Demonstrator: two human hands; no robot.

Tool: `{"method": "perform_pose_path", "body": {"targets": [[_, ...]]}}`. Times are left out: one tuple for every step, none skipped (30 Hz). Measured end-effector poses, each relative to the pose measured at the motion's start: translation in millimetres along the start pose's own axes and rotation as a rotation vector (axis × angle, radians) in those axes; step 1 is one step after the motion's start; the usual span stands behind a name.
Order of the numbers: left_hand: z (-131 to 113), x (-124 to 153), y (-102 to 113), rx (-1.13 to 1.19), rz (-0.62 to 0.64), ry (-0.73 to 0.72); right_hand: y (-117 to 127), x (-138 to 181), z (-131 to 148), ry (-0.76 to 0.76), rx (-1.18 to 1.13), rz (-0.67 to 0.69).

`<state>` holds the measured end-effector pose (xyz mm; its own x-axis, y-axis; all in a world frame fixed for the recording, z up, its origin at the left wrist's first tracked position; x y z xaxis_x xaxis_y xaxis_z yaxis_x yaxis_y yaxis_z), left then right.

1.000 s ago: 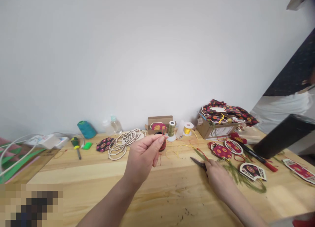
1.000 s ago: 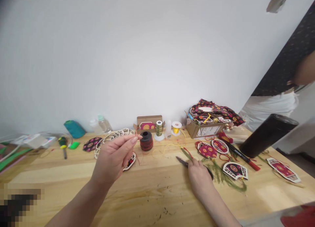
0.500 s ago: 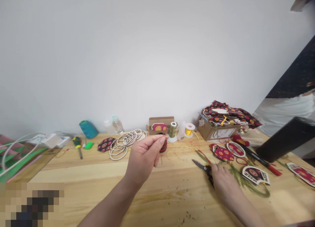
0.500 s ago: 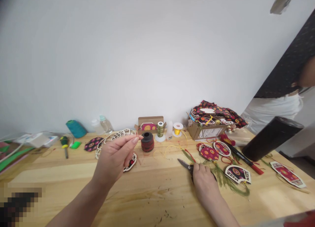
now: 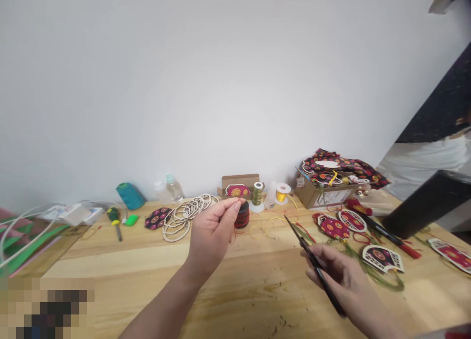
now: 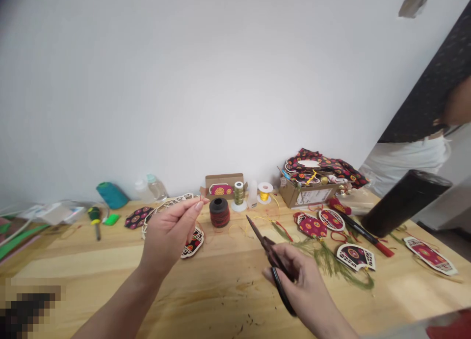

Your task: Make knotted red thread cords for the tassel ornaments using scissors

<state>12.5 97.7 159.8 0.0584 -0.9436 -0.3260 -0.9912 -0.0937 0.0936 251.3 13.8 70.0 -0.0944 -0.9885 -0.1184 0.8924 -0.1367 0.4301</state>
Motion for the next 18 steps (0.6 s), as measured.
{"method": "perform_pose_path", "body": {"targets": [[-2,1,0,-0.016,-0.003,-0.02,-10,1,9,0.005,-0.113,0.071],[-5,1,-1,-0.032,-0.003,-0.04,-19,2,20,0.029,-0.223,0.13],[-6,2,-2,-0.047,0.004,-0.057,-28,3,30,0.056,-0.323,0.19],[-8,3,-3,-0.059,0.008,-0.073,-37,3,40,0.082,-0.411,0.256],[-9,4,-3,-0.07,0.011,-0.086,-46,4,50,0.104,-0.482,0.326],[-10,4,-4,-0.081,0.013,-0.095,-54,5,58,0.119,-0.533,0.389],[-11,5,-3,-0.093,0.011,-0.104,-60,5,65,0.134,-0.561,0.44],[-11,5,-2,-0.106,0.006,-0.112,-65,5,72,0.149,-0.58,0.478],[-12,5,-2,-0.118,0.002,-0.123,-69,4,78,0.165,-0.587,0.499],[-13,6,-1,-0.13,-0.001,-0.136,-71,2,83,0.18,-0.588,0.51],[-13,6,-1,-0.138,0.001,-0.147,-72,0,86,0.189,-0.588,0.508],[-14,6,-1,-0.142,0.003,-0.159,-72,-2,88,0.194,-0.584,0.501],[-14,6,-2,-0.143,0.011,-0.168,-73,-4,88,0.196,-0.576,0.491],[-14,7,-3,-0.146,0.02,-0.178,-74,-6,88,0.192,-0.566,0.483],[-15,7,-4,-0.154,0.024,-0.193,-75,-7,87,0.185,-0.563,0.479],[-17,8,-5,-0.168,0.026,-0.215,-76,-8,86,0.179,-0.567,0.478],[-20,9,-6,-0.184,0.028,-0.246,-77,-9,85,0.175,-0.578,0.481],[-24,10,-7,-0.206,0.029,-0.28,-78,-9,84,0.172,-0.596,0.488]]}}
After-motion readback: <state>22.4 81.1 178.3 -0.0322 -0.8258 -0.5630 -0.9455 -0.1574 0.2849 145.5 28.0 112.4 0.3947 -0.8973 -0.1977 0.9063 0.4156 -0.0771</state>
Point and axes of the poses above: each hand's wrist, its own x-axis away from the middle knuckle, its own y-axis out of the back of the hand, z = x × y, the point moved 10 cm from there along -x, towards the middle knuckle, and after that the axes turned 4 degrees about -z, right-handed, at the moved point
